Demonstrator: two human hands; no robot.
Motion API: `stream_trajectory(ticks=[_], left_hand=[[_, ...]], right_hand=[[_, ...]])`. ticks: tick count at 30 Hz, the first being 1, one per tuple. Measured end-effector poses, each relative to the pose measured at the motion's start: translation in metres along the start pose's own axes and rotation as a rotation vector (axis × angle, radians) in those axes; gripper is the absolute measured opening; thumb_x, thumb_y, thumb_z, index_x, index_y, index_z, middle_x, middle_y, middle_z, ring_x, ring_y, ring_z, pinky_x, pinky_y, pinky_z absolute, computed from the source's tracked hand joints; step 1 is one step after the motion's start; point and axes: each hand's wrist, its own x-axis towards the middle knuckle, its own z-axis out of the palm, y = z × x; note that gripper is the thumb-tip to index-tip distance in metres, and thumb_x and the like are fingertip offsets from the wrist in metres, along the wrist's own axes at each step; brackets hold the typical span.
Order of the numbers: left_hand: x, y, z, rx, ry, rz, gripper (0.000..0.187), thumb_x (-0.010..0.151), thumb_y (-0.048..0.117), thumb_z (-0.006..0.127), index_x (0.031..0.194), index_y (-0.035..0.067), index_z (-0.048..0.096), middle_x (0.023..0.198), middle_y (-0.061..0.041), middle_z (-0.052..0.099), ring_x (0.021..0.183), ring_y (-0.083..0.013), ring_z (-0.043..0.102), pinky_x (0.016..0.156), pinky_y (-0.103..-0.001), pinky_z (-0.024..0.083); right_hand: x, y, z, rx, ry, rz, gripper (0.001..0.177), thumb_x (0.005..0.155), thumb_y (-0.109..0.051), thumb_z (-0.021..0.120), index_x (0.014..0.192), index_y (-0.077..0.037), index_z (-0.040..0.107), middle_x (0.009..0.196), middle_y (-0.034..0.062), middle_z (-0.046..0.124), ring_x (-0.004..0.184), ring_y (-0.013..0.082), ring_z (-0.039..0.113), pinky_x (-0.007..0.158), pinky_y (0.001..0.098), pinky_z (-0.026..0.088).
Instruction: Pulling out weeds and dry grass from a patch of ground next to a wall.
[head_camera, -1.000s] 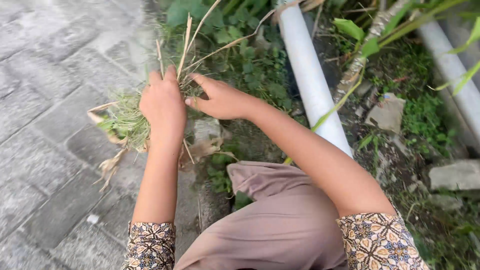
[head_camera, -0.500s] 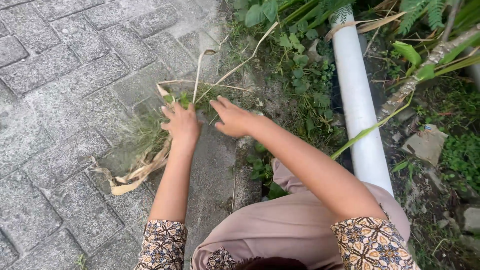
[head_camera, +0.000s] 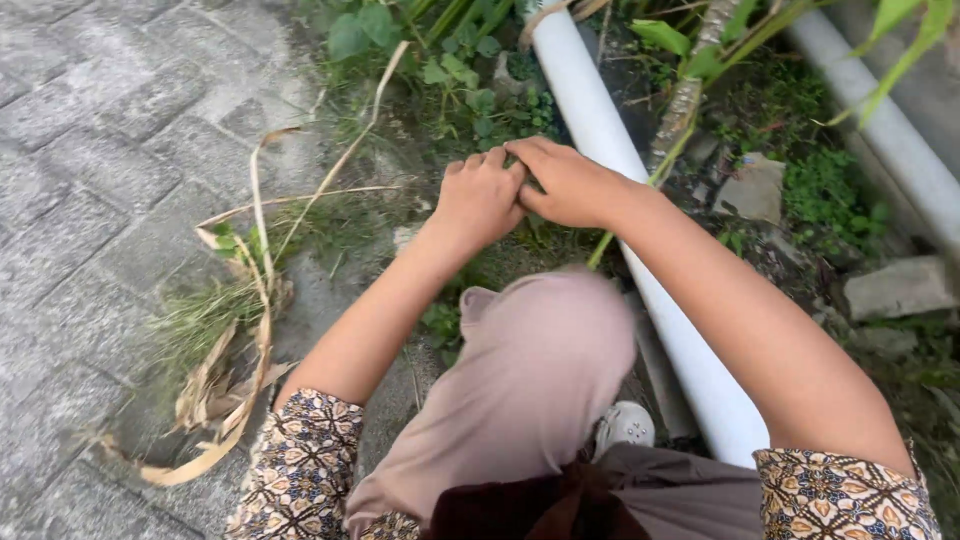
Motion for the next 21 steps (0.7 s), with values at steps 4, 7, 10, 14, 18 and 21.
stream_trajectory(ticks=[4, 7, 10, 14, 18, 21], left_hand=[[0.064, 0.048, 0.015, -0.124, -0.129, 0.197, 0.041, 0.081, 0.030, 0.074, 0.114, 0.006, 0.066, 0.118, -0.018, 0.064, 0.105, -0.0388, 0.067, 0.082, -0.054, 0.057], [0.098, 0.076, 0.065, -0.271, -0.383, 0.355, 0.045, 0.086, 0.034, 0.072, 0.122, 0.008, 0.063, 0.122, -0.020, 0.061, 0.110, -0.0401, 0.064, 0.087, -0.052, 0.056], [0.116, 0.103, 0.118, -0.256, -0.568, 0.542, 0.046, 0.091, 0.036, 0.067, 0.131, 0.013, 0.062, 0.127, -0.019, 0.060, 0.115, -0.0390, 0.064, 0.094, -0.050, 0.054], [0.118, 0.140, 0.171, 0.051, -0.990, 0.712, 0.054, 0.092, 0.041, 0.065, 0.141, 0.023, 0.054, 0.131, -0.014, 0.057, 0.119, -0.0357, 0.062, 0.095, -0.051, 0.054], [0.107, 0.152, 0.239, 0.121, -1.143, 0.821, 0.047, 0.096, 0.040, 0.061, 0.140, 0.026, 0.057, 0.131, -0.012, 0.059, 0.122, -0.0327, 0.062, 0.095, -0.052, 0.055], [0.095, 0.146, 0.268, 0.200, -1.200, 0.832, 0.049, 0.095, 0.036, 0.062, 0.142, 0.028, 0.053, 0.135, -0.011, 0.055, 0.125, -0.0311, 0.059, 0.098, -0.052, 0.052]], right_hand=[[-0.061, 0.036, -0.029, -0.012, 0.025, 0.230, 0.058, 0.095, -0.023, 0.058, 0.146, 0.001, 0.044, 0.144, 0.0221, 0.053, 0.132, 0.0396, 0.052, 0.109, 0.0458, 0.043], [-0.103, 0.079, -0.015, 0.058, 0.051, 0.369, 0.056, 0.093, -0.024, 0.060, 0.144, -0.004, 0.046, 0.144, 0.0209, 0.051, 0.128, 0.0403, 0.052, 0.104, 0.0475, 0.044], [-0.140, 0.128, 0.021, 0.009, 0.077, 0.350, 0.056, 0.094, -0.023, 0.062, 0.144, -0.003, 0.047, 0.138, 0.0218, 0.055, 0.129, 0.0411, 0.054, 0.106, 0.0486, 0.045], [-0.184, 0.180, 0.087, -0.001, -0.156, 0.605, 0.058, 0.089, -0.030, 0.067, 0.141, -0.009, 0.050, 0.135, 0.0164, 0.057, 0.117, 0.0394, 0.062, 0.095, 0.0511, 0.052], [-0.212, 0.238, 0.194, 0.085, -0.393, 0.700, 0.051, 0.092, -0.032, 0.068, 0.136, -0.012, 0.056, 0.121, 0.0191, 0.067, 0.112, 0.0394, 0.066, 0.093, 0.0512, 0.054], [-0.211, 0.258, 0.269, 0.151, -0.457, 0.621, 0.037, 0.092, -0.027, 0.067, 0.125, -0.011, 0.064, 0.113, 0.0193, 0.071, 0.102, 0.0388, 0.070, 0.087, 0.0509, 0.058]])
